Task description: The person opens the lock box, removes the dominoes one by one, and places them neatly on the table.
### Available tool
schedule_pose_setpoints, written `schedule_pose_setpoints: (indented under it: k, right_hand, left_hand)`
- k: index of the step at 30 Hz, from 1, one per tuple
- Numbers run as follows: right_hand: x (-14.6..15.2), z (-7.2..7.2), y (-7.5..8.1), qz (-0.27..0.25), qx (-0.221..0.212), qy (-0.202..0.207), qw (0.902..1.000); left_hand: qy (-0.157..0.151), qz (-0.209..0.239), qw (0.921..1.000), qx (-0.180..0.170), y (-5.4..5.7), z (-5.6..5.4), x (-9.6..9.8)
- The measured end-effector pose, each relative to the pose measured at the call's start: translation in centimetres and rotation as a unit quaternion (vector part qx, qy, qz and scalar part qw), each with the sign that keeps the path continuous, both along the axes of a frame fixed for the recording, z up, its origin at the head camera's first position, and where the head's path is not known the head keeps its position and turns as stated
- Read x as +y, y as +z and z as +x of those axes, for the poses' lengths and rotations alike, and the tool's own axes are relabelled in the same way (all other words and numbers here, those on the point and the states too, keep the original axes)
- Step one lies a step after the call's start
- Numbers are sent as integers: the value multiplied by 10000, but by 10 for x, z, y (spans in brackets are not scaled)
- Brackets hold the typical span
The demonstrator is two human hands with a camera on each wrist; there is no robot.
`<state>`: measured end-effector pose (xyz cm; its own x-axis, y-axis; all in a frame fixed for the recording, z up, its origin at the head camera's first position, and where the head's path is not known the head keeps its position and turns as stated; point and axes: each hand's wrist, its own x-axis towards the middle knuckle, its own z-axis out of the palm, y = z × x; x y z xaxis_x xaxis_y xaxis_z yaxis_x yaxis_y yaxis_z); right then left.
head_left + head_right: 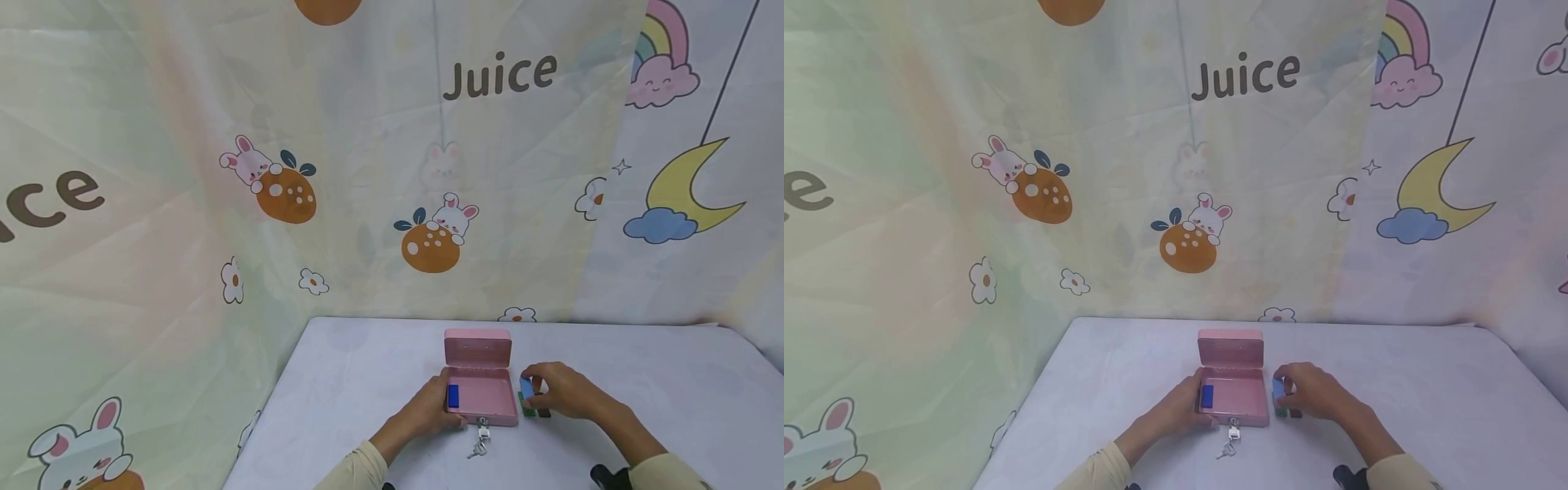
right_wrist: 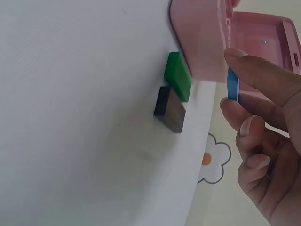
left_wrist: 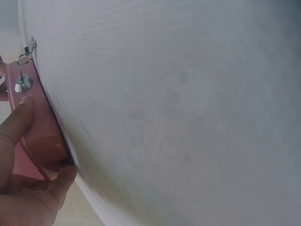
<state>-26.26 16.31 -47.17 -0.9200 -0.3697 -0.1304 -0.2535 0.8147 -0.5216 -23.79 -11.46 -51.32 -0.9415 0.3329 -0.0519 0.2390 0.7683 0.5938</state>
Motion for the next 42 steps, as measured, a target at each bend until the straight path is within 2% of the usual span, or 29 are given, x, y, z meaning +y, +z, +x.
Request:
schedule_pose_setpoints:
  k: [8, 18, 34, 42]
  right_hand:
    - [19, -3, -8, 60, -151, -41, 9999]
    - [37, -6, -14, 133, -359, -43, 9993]
    - [49, -7, -27, 325, -633, -148, 9974]
    - [51, -10, -28, 329, -558, -154, 9978]
  left_hand:
    - [-95, 29, 9999, 52, 2, 0, -1]
    - [-60, -64, 10000, -5, 4, 1, -1]
    - [44, -47, 9999, -131, 1, 0, 0]
    - [3, -47, 9999, -100, 3, 1, 0]
